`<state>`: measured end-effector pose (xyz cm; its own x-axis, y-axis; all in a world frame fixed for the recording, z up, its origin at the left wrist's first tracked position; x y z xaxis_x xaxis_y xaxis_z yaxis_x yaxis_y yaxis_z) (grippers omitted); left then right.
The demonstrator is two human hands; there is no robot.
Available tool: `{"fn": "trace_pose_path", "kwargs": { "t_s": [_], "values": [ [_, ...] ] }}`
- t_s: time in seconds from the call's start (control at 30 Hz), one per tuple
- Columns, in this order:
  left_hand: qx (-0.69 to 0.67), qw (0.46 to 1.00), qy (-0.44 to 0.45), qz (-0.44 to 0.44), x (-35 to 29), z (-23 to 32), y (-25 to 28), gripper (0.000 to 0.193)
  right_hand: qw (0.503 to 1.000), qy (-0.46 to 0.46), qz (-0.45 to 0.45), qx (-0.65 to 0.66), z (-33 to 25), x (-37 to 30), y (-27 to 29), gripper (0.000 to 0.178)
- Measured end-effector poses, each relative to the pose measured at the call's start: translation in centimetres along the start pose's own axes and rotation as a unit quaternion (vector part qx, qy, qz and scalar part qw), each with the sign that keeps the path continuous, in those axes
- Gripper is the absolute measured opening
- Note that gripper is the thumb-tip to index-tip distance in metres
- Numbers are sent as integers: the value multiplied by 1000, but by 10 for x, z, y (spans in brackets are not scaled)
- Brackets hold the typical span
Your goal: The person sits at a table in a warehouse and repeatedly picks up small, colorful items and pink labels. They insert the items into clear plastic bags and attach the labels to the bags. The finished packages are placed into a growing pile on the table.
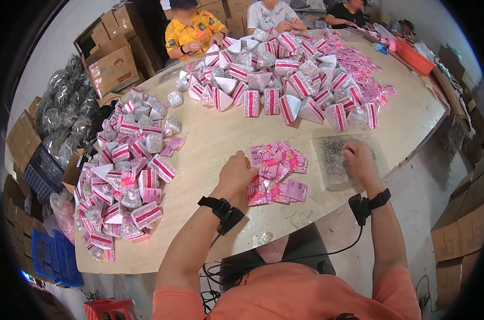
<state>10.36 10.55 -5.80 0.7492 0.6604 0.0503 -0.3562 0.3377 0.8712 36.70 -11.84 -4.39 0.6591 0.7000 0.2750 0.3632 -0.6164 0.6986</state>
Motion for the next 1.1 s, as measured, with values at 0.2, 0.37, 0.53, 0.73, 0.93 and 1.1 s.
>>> {"fn": "trace_pose_path", "kwargs": {
  "t_s": [0.2, 0.37, 0.53, 0.73, 0.93, 1.1],
  "values": [
    [-77, 997, 1, 23, 10, -34, -6, 39, 974, -114, -54, 190, 0, 3, 8, 12],
    [-180, 984, 8, 14, 15, -63, 7, 17, 972, -124, -32, 199, -8, -1, 5, 10],
    [-325, 942, 69, 39, -9, -36, 48, 14, 976, -112, -24, 186, -4, -3, 3, 6],
    [-437, 894, 75, 67, -33, -28, 58, 15, 967, -125, -59, 216, 0, 1, -2, 4],
    [-784, 613, 96, -28, -51, -30, 46, 15, 961, -112, -39, 250, -18, -2, 5, 6],
    [-785, 611, 95, -47, -65, -8, 46, 15, 944, -85, -44, 316, -50, -15, 7, 6]
  ]
}}
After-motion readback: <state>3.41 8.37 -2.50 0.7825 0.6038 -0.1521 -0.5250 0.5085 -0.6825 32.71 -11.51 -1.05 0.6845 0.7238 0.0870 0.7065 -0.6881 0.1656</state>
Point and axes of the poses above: each hand's wrist, its own x-axis towards the middle knuckle, its own y-axis out of the back of the hand, z = x × y, the point moved 1 cm from there along x, towards the middle knuckle, and after that the axes turned 8 degrees about -y, right-handed, at the moved point
